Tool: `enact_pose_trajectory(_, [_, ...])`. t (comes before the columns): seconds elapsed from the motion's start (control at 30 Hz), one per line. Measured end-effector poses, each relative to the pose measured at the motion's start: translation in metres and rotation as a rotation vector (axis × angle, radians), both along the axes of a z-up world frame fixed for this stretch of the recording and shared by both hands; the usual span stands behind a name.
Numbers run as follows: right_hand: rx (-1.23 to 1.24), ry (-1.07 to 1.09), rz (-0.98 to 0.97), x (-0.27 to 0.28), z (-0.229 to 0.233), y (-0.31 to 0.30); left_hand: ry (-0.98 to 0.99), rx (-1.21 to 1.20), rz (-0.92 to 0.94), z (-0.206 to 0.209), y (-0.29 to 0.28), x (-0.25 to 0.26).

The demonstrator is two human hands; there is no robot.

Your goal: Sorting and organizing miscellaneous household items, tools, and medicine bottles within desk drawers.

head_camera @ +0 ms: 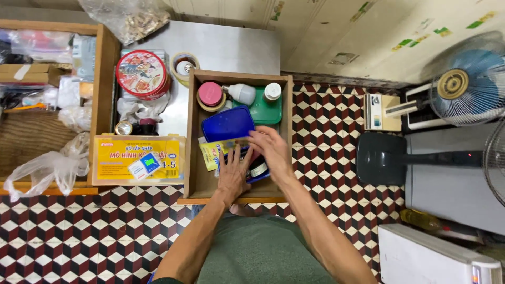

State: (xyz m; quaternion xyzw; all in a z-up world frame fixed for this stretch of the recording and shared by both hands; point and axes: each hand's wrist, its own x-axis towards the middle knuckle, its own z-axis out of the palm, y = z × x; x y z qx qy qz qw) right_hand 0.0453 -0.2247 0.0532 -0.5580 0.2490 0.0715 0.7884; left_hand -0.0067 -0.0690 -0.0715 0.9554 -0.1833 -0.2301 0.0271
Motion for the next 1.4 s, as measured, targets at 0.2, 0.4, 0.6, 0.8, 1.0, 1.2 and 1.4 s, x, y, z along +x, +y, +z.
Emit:
enact_pose_trajectory(0.2, [-0.271,0.158,-0.015,-0.081,-0.038,-0.075,-0.028,-0.267,0.111,0.022,0.023,0.021])
enact_pose_trajectory(0.4, [-0.194,0.121,0.312,-0.086,-0.032,-0.069,0.528,-0.545,0.298,0.065,0.057,0.052])
enact_pose_trajectory(0.6, [0.185,0.336,0.188,-0.092,-0.030,-0.046,1.129,-0.751,0.612,0.047,0.076,0.073])
enact_pose_trajectory(0.8, [0.058,0.522,-0.008,-0.091,-0.086,-0.031,1.236,-0.753,0.850,-0.008,0.072,0.093])
enact_pose_trajectory(1.0, [-0.141,0.701,0.078,-0.059,-0.051,-0.025,0.934,-0.604,0.885,0.066,0.038,0.078])
enact_pose_trajectory(1.2, [-0.396,0.754,0.181,-0.061,0.006,-0.028,0.844,-0.538,0.849,0.047,0.083,0.060])
enact_pose_trajectory(1.4, [-0.304,0.573,-0.025,-0.111,0.009,-0.044,0.841,-0.910,0.956,0.058,0.111,0.032])
